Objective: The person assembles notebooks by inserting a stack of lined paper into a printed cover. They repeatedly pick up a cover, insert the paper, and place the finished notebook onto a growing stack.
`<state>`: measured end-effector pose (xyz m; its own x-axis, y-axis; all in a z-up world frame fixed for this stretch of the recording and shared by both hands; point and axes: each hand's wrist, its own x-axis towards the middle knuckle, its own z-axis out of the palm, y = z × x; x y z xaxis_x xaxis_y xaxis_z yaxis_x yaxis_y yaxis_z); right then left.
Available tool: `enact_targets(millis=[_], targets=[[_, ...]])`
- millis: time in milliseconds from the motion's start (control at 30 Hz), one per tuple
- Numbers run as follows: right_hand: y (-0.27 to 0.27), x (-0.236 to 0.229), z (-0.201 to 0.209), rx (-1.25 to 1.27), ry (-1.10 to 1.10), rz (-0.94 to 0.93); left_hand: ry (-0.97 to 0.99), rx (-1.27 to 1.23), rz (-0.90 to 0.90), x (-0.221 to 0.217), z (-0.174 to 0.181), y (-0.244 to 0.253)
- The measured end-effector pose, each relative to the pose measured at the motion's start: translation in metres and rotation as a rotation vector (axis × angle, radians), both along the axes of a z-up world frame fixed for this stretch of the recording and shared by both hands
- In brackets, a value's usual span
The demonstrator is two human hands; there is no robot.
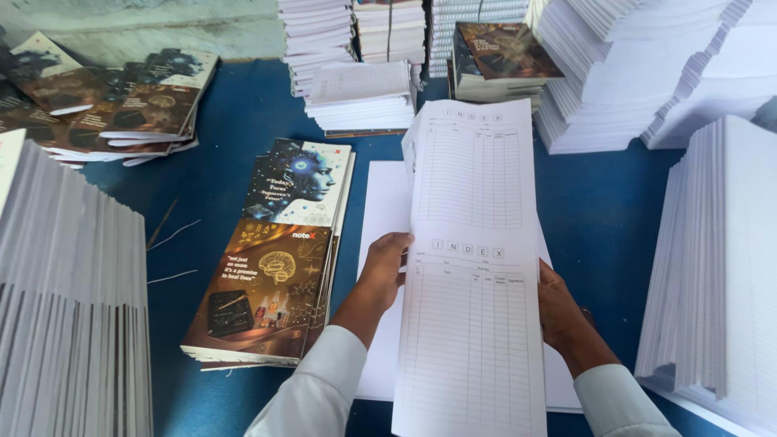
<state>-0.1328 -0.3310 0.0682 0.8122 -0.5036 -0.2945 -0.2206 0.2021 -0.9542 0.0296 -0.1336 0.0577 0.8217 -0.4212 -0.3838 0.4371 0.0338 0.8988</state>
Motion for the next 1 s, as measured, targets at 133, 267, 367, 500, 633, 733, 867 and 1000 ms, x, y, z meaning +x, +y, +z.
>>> enact_targets(millis=[133,267,367,500,633,733,867,1000], targets=[[0.019,-0.009,0.03,-0.169,0.029,0.067,0.006,-0.09,-0.058,-0.007,0.021,0.019],[0.025,-0.009,0.034,-0.117,-0.008,0.111,0.043,-0.104,-0.072,-0.029,0.054,0.035],[0.027,-0.012,0.029,-0.175,-0.013,0.139,0.031,-0.201,-0.094,-0.042,0.07,0.05],[0.031,-0.011,0.029,-0.218,-0.009,0.151,-0.03,-0.247,-0.084,-0.045,0.07,0.063],[0.035,-0.007,0.028,-0.23,0.02,0.159,-0.001,-0.343,-0.027,-0.043,0.064,0.07],[0.034,-0.007,0.027,-0.149,-0.034,0.182,0.03,-0.336,0.01,-0.041,0.062,0.07],[0.034,-0.007,0.022,-0.217,-0.01,0.187,-0.011,-0.406,0.013,-0.044,0.054,0.07],[0.031,-0.005,0.017,-0.215,-0.009,0.185,-0.027,-0.356,0.041,-0.045,0.054,0.069]])
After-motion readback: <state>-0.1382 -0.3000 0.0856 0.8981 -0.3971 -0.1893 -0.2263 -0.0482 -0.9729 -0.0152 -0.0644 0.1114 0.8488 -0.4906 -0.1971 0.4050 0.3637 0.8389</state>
